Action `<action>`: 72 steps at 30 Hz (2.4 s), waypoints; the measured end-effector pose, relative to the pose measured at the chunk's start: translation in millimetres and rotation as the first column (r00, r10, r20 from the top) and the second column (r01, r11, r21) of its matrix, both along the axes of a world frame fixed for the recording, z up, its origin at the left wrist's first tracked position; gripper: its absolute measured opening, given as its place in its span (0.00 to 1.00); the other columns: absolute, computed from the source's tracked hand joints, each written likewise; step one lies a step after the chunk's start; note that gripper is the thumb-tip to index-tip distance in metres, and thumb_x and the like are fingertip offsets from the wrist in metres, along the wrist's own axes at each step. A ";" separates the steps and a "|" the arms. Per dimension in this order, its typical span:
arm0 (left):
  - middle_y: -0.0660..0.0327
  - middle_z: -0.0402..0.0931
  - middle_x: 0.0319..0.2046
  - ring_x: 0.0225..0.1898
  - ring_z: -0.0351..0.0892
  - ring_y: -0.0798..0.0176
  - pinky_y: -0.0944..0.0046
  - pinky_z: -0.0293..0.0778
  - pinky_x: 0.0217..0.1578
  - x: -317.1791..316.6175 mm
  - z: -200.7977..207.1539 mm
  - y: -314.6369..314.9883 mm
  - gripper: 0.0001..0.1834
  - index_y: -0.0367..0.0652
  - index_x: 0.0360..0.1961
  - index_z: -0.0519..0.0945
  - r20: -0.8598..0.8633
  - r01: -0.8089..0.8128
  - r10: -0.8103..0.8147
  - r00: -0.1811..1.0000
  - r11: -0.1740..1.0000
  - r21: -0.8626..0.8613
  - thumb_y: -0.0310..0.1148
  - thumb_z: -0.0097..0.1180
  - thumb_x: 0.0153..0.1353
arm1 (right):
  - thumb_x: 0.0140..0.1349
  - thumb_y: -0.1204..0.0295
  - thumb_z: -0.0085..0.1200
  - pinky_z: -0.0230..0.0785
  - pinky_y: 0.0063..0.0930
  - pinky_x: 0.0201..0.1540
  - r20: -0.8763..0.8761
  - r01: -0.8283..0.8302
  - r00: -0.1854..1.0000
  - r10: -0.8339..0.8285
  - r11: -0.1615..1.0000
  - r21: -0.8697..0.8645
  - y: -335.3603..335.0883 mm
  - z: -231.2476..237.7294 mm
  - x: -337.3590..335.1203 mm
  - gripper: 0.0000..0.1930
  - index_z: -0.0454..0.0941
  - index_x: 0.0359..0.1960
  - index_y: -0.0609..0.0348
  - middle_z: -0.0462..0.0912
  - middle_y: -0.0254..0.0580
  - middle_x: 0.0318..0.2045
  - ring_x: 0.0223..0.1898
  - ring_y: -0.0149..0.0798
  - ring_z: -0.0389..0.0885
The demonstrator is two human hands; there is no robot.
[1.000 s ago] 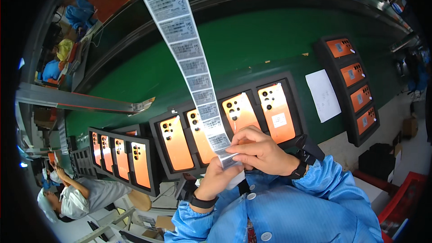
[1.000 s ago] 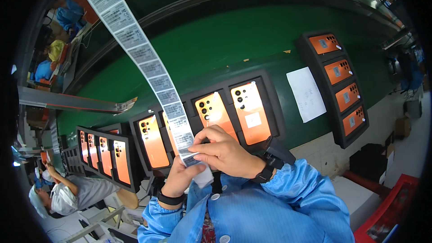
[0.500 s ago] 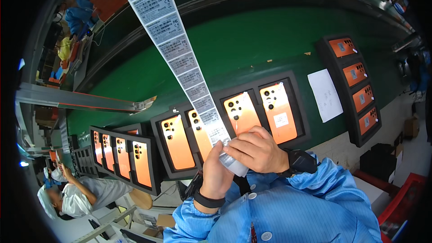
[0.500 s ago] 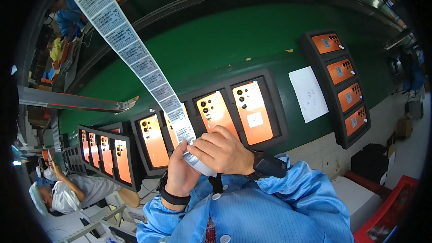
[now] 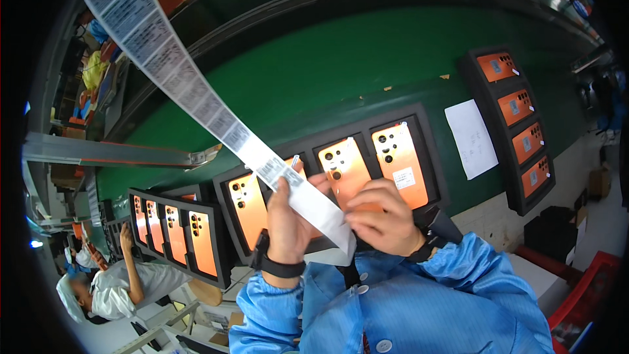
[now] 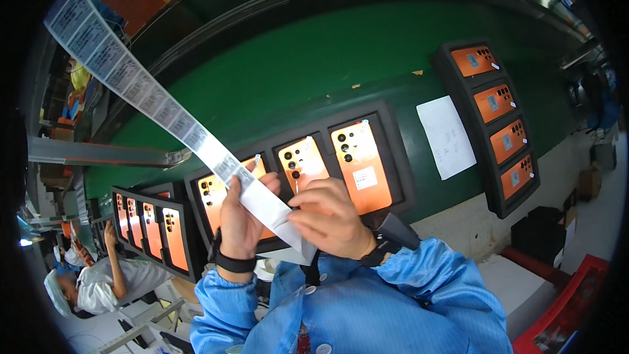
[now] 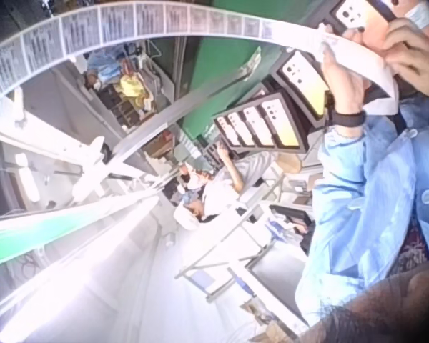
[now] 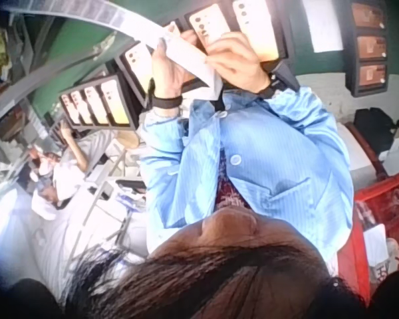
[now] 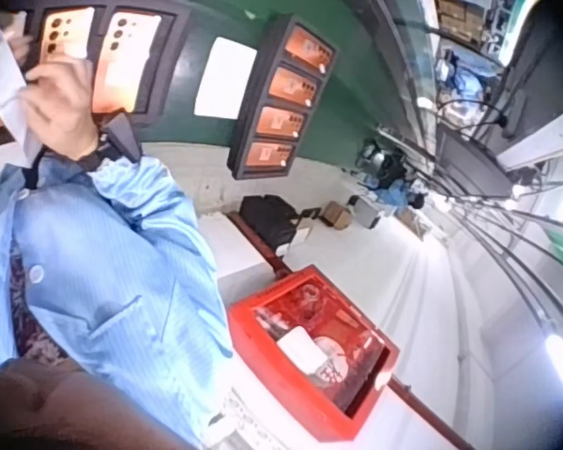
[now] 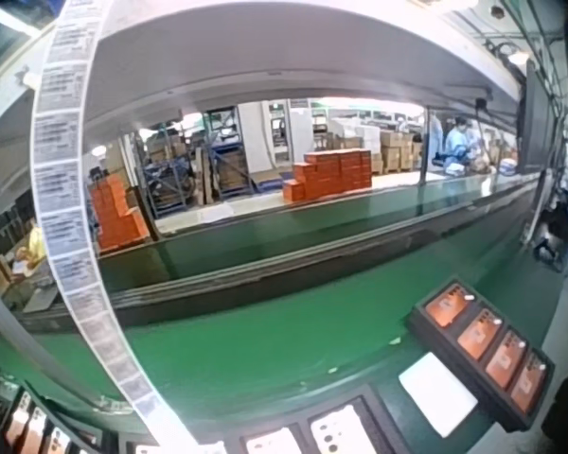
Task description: Applying regulatory stickers and protective film to the back of orange smartphones on an assembly line.
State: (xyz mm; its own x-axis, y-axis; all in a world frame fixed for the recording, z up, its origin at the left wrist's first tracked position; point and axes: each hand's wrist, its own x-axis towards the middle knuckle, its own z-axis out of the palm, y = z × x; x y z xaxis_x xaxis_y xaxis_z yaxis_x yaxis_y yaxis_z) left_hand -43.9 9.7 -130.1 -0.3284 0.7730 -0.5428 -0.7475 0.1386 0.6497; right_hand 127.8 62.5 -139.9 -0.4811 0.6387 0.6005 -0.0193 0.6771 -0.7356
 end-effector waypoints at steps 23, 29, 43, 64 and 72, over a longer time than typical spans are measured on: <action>0.62 0.70 0.25 0.28 0.75 0.62 0.63 0.68 0.31 21.9 -69.4 87.6 0.06 0.43 0.29 0.77 -0.483 0.275 -0.001 -0.876 0.821 -0.500 0.31 0.52 0.48 | 0.49 0.84 0.60 0.69 0.32 0.42 0.102 0.374 0.927 -0.361 0.914 -0.156 47.2 -9.7 67.4 0.06 0.79 0.30 0.66 0.82 0.44 0.31 0.37 0.44 0.78; 0.61 0.70 0.24 0.27 0.74 0.62 0.64 0.69 0.31 22.9 -71.5 94.7 0.04 0.43 0.25 0.76 -0.408 0.304 0.072 -0.910 0.785 -0.540 0.29 0.51 0.48 | 0.50 0.84 0.59 0.70 0.32 0.42 0.102 0.376 0.926 -0.364 0.912 -0.161 48.3 -9.9 73.5 0.06 0.78 0.31 0.66 0.82 0.44 0.31 0.37 0.44 0.79; 0.61 0.73 0.25 0.25 0.74 0.65 0.60 0.65 0.35 54.7 -9.6 20.5 0.06 0.43 0.28 0.76 -0.469 0.327 -0.016 -0.883 0.696 -0.639 0.31 0.53 0.48 | 0.59 0.79 0.55 0.70 0.18 0.40 0.018 0.322 0.918 -0.396 0.718 -0.617 73.9 -46.8 84.9 0.06 0.78 0.37 0.66 0.81 0.34 0.33 0.35 0.23 0.76; 0.61 0.75 0.24 0.25 0.79 0.62 0.62 0.70 0.29 40.6 -50.2 73.0 0.04 0.45 0.27 0.79 -0.670 0.267 -0.130 -0.731 0.848 -0.457 0.29 0.53 0.49 | 0.61 0.78 0.54 0.64 0.15 0.28 0.030 0.282 0.932 -0.362 0.669 -0.688 76.2 -54.9 56.4 0.05 0.76 0.37 0.66 0.78 0.33 0.26 0.25 0.22 0.72; 0.63 0.75 0.24 0.26 0.80 0.63 0.63 0.71 0.32 26.0 -66.6 94.5 0.03 0.47 0.24 0.79 -0.563 0.246 -0.078 -0.823 0.844 -0.476 0.29 0.54 0.47 | 0.61 0.77 0.55 0.63 0.14 0.28 0.066 0.329 0.920 -0.386 0.670 -0.666 67.8 -58.0 73.5 0.05 0.77 0.36 0.65 0.77 0.30 0.26 0.24 0.21 0.70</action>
